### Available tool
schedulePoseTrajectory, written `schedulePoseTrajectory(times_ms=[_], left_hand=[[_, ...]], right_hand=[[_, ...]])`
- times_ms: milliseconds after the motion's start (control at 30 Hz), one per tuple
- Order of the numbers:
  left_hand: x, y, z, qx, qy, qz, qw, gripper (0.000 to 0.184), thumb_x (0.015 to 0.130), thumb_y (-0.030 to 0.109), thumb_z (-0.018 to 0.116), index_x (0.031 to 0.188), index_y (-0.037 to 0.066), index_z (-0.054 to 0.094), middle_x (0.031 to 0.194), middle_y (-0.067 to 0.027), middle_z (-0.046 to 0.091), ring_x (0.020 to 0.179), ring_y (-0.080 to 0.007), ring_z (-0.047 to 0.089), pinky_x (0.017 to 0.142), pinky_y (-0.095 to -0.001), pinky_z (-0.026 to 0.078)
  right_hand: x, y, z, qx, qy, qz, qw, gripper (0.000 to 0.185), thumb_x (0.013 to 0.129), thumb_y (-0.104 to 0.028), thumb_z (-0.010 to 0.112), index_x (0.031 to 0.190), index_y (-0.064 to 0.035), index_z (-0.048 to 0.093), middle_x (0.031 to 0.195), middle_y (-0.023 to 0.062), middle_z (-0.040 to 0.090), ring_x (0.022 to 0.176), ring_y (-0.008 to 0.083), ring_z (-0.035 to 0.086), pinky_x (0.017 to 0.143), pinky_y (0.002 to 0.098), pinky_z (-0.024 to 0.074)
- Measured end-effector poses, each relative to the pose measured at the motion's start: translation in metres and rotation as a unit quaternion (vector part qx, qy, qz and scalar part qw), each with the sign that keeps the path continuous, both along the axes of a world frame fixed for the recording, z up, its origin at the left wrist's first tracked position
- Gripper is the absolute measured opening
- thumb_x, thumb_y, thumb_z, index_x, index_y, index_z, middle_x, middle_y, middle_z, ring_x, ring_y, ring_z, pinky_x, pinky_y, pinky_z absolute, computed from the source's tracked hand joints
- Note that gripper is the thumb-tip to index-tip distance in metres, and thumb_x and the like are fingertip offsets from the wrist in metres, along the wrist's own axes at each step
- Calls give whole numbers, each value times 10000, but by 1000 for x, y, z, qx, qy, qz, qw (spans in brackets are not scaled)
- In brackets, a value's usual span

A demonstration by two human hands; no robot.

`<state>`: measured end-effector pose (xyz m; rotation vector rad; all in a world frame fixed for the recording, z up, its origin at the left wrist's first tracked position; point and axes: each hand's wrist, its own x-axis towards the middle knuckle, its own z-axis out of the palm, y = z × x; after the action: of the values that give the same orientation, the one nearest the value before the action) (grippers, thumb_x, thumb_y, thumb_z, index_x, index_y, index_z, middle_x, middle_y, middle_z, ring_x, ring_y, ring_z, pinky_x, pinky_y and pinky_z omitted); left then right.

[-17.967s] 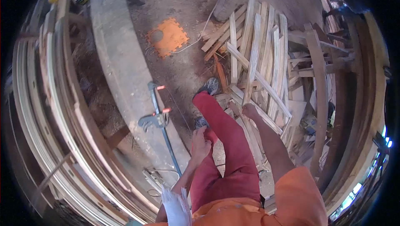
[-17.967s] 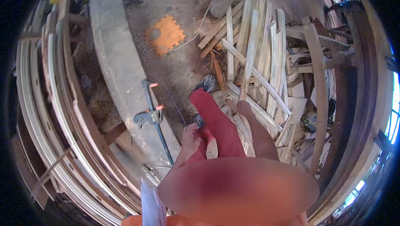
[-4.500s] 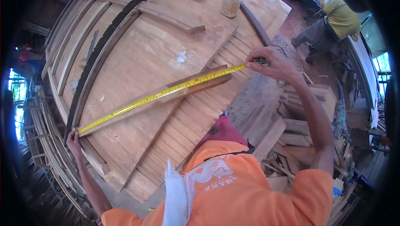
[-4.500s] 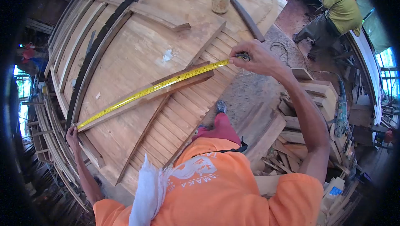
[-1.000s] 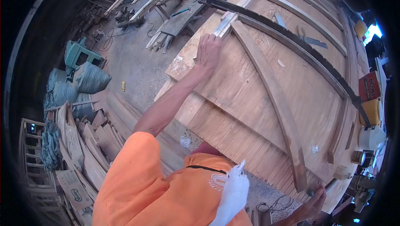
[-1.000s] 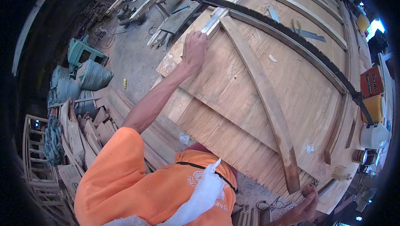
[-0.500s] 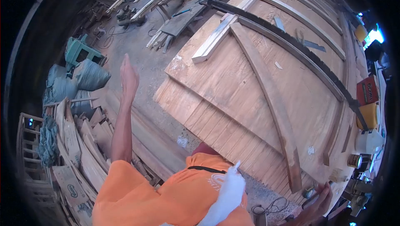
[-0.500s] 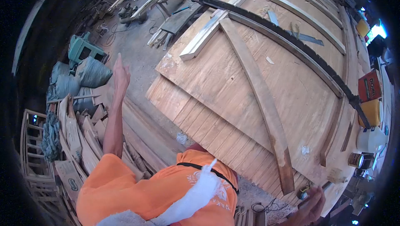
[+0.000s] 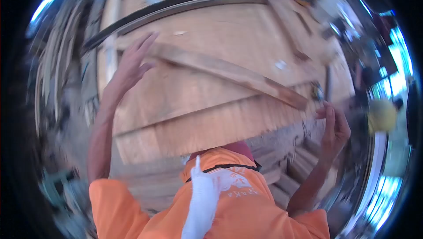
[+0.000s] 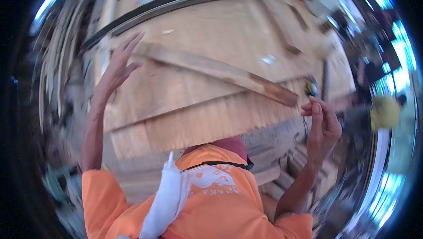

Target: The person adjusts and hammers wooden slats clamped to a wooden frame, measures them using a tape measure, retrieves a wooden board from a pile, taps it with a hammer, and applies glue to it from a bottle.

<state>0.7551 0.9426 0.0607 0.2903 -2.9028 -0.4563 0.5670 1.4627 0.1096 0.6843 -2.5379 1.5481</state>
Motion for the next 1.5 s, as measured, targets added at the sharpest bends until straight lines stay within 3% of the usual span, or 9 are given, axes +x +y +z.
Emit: schedulePoseTrajectory(times_ms=[367, 633, 800, 933, 1067, 1233, 1367, 1467, 1500], left_hand=[[-72, 63, -3, -13, -47, -194, 980, 1019, 749, 228, 909, 1616, 122, 384, 1640, -173, 401, 1518, -392, 359, 1255, -492, 296], [-65, 109, 10, 34, 28, -86, 995, 941, 801, 183, 880, 1614, 140, 409, 1613, -163, 431, 1486, -377, 405, 1239, -485, 347], [-79, 90, 30, 74, 109, 71, 989, 644, 859, 47, 823, 1458, 72, 588, 1138, -125, 670, 1082, -269, 648, 948, -363, 529], [-79, 68, 36, 120, 197, 143, 963, 503, 847, 11, 819, 1332, 37, 687, 879, -49, 673, 835, -154, 631, 790, -313, 530], [-51, 79, 38, 75, 185, 171, 965, 395, 835, -2, 811, 1225, 29, 754, 909, -56, 704, 822, -159, 636, 787, -315, 540], [45, 120, 10, 119, 250, 406, 871, 307, 1087, 99, 561, 1342, -22, 682, 1253, -153, 727, 1148, -225, 676, 1047, -367, 511], [177, 154, -33, -159, 299, 460, 821, 425, 1073, 148, 594, 1413, -106, 575, 1313, -221, 691, 1221, -280, 671, 1063, -378, 529], [328, 147, -91, -2, 425, 510, 748, 429, 1086, 124, 545, 1473, -62, 533, 1366, -220, 677, 1232, -315, 678, 1112, -392, 510], [305, 188, -63, 39, 378, 573, 727, 423, 1084, 144, 565, 1453, -60, 549, 1336, -227, 687, 1170, -308, 699, 1083, -389, 529]], right_hand=[[67, 64, -3, -21, -65, -145, 987, 242, 1094, -131, 591, 1168, 55, 728, 906, 81, 739, 783, 107, 668, 726, 258, 543], [-11, 83, 1, -24, -12, -69, 997, 206, 1061, -74, 611, 1188, 36, 731, 833, 29, 683, 735, 87, 617, 674, 242, 503], [-86, 87, 1, -7, -8, -5, 1000, 243, 1035, -33, 612, 1252, 11, 713, 792, -67, 507, 647, 59, 474, 612, 207, 403], [-138, 53, 3, 1, -24, 107, 994, 410, 994, 2, 632, 1404, -1, 628, 913, -53, 494, 725, 52, 471, 677, 208, 408], [-182, 58, 27, -1, 53, 38, 998, 483, 1009, -54, 623, 1485, 0, 558, 1133, 49, 630, 904, 75, 592, 800, 240, 486], [-224, 88, 45, -107, 33, -62, 992, 343, 1036, -45, 586, 1367, 37, 632, 1031, 69, 690, 850, 101, 628, 758, 260, 525], [-266, 82, 50, -141, 87, -86, 982, 318, 1020, -33, 591, 1321, 45, 657, 1010, 78, 714, 811, 111, 645, 707, 261, 533], [-328, 85, 27, -169, 60, -71, 981, 337, 987, -41, 623, 1311, 43, 659, 1050, 127, 733, 797, 149, 671, 704, 321, 555], [-350, 99, -3, 24, 187, -85, 978, 330, 980, -106, 643, 1269, 48, 678, 1035, 168, 738, 799, 185, 684, 707, 366, 558]])
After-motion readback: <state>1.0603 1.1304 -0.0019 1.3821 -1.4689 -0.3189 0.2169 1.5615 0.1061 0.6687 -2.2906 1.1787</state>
